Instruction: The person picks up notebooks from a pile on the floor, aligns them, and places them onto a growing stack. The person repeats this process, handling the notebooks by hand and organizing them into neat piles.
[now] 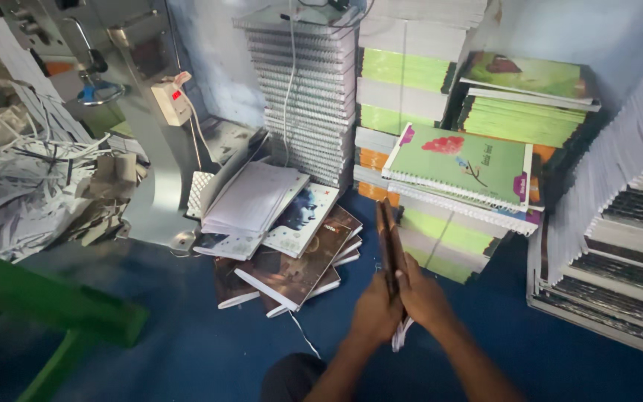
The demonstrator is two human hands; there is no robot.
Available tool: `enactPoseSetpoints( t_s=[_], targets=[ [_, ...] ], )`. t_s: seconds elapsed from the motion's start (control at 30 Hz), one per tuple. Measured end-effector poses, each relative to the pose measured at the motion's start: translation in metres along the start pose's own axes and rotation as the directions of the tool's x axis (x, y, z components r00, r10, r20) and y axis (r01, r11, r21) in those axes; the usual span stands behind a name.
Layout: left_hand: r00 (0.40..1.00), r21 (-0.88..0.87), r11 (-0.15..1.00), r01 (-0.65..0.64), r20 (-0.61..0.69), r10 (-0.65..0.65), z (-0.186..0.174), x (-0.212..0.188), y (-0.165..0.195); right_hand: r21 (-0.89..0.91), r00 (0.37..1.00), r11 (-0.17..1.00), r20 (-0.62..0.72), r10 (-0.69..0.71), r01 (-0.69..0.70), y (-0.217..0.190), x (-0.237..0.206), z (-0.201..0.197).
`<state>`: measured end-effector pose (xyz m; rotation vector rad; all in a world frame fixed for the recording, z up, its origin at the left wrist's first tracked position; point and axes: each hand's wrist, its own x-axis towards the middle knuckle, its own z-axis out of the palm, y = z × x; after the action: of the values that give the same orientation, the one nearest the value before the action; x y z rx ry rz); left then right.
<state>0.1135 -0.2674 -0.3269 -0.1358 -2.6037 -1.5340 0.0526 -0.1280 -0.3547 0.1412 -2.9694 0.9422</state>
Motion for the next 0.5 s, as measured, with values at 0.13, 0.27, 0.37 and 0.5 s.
enactPoseSetpoints(
  t_s=[0.13, 0.27, 0.37, 0.5],
  targets=[
    [0.998, -0.141, 0.989, -0.051, 0.028, 0.055, 0.009, 0.006, -0.029, 0.043, 0.999, 0.999, 0.032, 0.021, -0.022, -0.014, 0.009, -0.016],
    [0.985, -0.214, 0.967, -0.141, 0.069, 0.159, 0.014, 0.02, -0.074, -0.054, 0.986, 0.991, 0.101, 0.13, -0.125, -0.032, 0.02, -0.029],
    [0.98, -0.081, 0.981, -0.178, 0.08, 0.184, -0.002, 0.038, -0.109, -0.155, 0.99, 0.982, 0.063, 0.123, -0.112, -0.038, 0.018, -0.026],
    [0.982, 0.434, 0.888, 0.15, -0.17, -0.083, -0.045, 0.051, -0.132, -0.23, 0.99, 0.966, 0.041, 0.132, -0.119, -0.035, 0.018, -0.02]
  ],
)
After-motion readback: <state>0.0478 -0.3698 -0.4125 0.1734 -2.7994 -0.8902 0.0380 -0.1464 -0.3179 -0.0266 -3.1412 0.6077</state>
